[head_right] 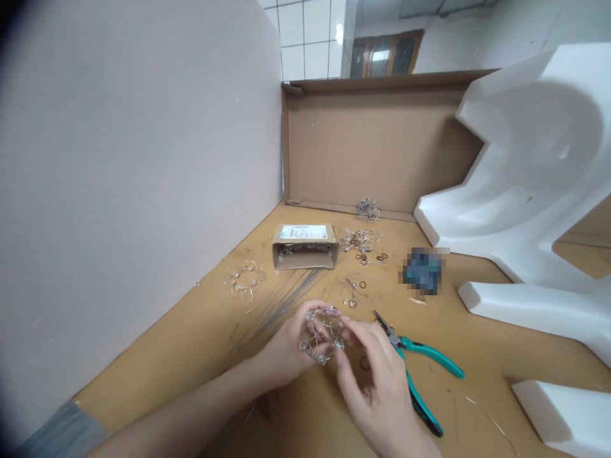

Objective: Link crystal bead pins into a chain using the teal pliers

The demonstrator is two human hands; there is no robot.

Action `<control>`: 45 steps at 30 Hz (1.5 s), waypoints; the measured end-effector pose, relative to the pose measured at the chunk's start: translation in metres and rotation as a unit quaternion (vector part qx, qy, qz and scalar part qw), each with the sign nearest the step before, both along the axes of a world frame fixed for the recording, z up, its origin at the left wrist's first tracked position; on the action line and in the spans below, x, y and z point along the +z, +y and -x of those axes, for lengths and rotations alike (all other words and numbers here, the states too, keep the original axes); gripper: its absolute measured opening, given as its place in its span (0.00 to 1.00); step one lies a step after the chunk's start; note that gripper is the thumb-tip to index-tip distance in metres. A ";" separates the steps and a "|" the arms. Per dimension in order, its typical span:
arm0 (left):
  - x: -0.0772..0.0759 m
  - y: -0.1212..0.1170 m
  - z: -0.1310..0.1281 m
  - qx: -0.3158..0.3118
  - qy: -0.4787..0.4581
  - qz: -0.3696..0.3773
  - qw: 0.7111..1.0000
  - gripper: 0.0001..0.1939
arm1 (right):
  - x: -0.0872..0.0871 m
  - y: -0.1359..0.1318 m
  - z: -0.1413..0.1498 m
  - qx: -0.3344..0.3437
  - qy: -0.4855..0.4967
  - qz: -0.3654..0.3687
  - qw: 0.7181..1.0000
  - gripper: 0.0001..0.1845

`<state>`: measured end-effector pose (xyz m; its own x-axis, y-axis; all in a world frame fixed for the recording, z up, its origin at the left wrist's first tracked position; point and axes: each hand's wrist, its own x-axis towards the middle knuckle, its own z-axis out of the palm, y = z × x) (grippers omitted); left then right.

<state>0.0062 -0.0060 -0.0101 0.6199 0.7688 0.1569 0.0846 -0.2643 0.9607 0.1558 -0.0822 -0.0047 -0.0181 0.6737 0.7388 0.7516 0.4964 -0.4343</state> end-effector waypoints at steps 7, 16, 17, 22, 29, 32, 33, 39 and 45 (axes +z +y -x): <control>-0.005 0.001 0.002 0.016 0.069 -0.061 0.996 0.26 | 0.001 0.005 -0.002 -0.009 -0.036 -0.025 0.999 0.11; -0.005 0.000 0.002 -0.004 0.043 -0.029 0.999 0.26 | 0.002 0.004 0.000 -0.031 0.006 -0.020 0.999 0.08; -0.005 0.001 0.002 -0.006 0.034 -0.026 0.999 0.26 | 0.002 0.004 0.000 -0.033 0.006 -0.020 0.999 0.07; -0.007 0.002 0.000 -0.009 -0.001 -0.007 1.000 0.25 | 0.002 0.004 0.000 -0.046 0.013 -0.014 0.999 0.06; -0.007 0.001 0.000 -0.012 0.017 -0.003 1.000 0.25 | 0.006 0.005 0.002 -0.046 0.016 -0.018 0.999 0.05; -0.006 0.001 0.001 -0.015 0.016 0.005 1.000 0.25 | 0.006 0.005 0.002 -0.048 0.020 -0.017 0.998 0.04; -0.006 0.001 0.001 -0.016 0.013 0.006 1.000 0.25 | 0.006 0.005 0.002 -0.048 0.019 -0.016 0.999 0.04; -0.006 0.001 0.000 -0.012 0.017 0.005 1.000 0.25 | 0.004 0.004 0.001 -0.051 0.020 -0.017 0.998 0.04; -0.008 0.001 0.000 -0.011 0.015 -0.001 1.000 0.25 | 0.005 0.005 0.001 -0.050 0.019 -0.017 0.998 0.04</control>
